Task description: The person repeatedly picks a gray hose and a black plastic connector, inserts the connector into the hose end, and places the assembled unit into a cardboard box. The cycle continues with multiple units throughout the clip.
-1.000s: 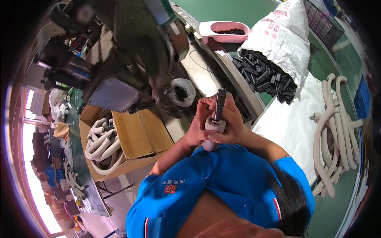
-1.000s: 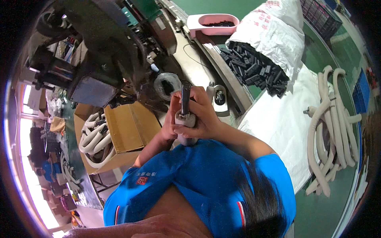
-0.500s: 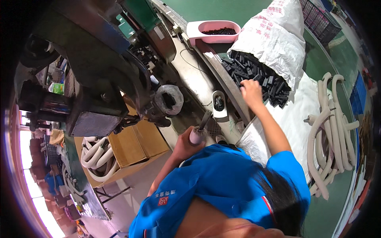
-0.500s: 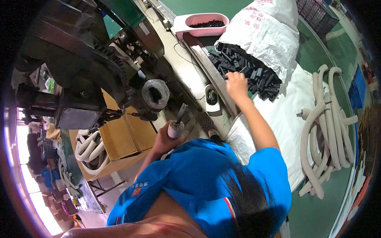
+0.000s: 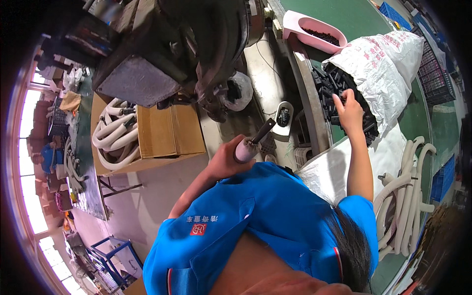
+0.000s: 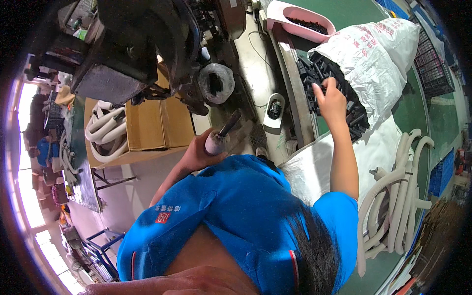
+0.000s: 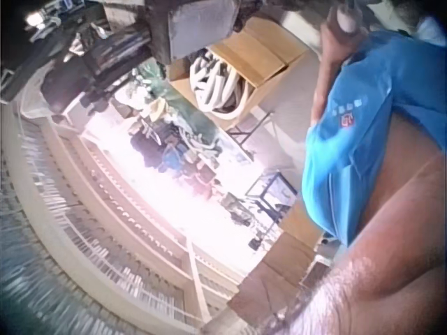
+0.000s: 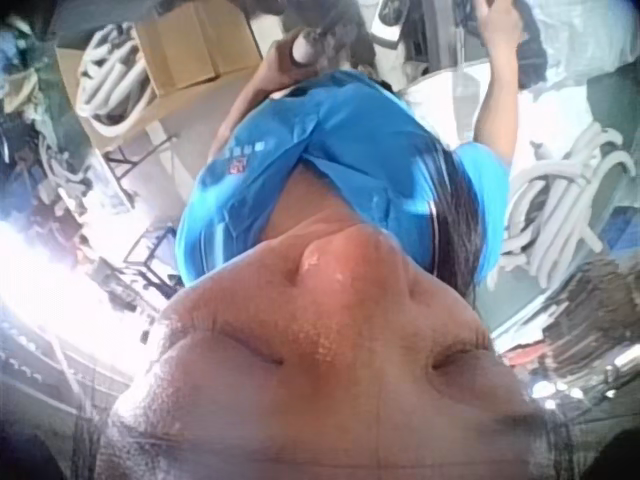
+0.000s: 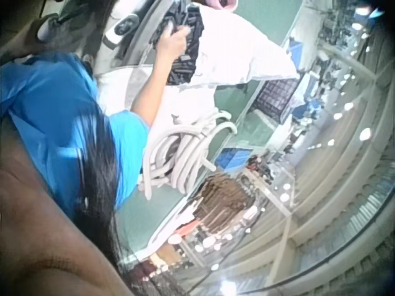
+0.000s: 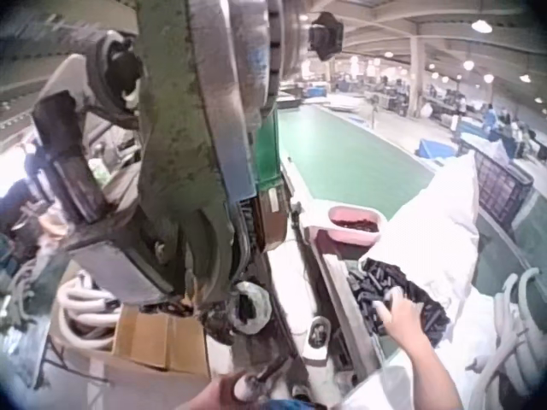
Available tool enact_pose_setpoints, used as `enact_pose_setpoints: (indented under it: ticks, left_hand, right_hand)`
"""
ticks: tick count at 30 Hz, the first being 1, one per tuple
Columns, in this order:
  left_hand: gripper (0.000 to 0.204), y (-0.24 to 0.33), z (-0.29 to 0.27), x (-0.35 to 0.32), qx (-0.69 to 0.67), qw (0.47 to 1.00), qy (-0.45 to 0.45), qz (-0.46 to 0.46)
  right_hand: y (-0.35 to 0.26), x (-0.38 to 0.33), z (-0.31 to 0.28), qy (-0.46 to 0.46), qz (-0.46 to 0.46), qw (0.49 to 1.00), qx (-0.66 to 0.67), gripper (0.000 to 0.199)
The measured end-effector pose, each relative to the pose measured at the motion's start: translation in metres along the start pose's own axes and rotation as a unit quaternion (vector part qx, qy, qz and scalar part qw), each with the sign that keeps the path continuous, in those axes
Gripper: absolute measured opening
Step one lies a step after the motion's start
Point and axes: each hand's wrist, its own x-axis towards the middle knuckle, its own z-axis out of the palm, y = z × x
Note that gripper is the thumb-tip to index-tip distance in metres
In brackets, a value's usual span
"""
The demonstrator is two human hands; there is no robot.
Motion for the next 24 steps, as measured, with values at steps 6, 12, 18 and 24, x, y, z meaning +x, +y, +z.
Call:
enact_pose_setpoints:
  ticks: [6,12,18,24]
  left_hand:
    - [0.047,0.006,-0.002,-0.004,0.026,0.999,0.028,0.03]
    - [0.046,0.006,-0.014,-0.016,0.008,0.999,0.041,0.024]
    - [0.046,-0.004,-0.021,-0.029,-0.009,0.998,0.054,0.033]
    - [0.039,-0.02,-0.032,-0.047,0.057,0.998,-0.012,0.017]
  right_hand:
    - [-0.123,-0.015,-0.034,-0.203,0.074,0.781,0.586,0.018]
    - [-0.151,-0.019,-0.029,-0.215,0.058,0.78,0.584,0.025]
    - [-0.176,-0.022,-0.017,-0.218,0.025,0.811,0.543,0.026]
    - [-0.203,-0.021,-0.008,-0.238,-0.122,0.869,0.416,0.026]
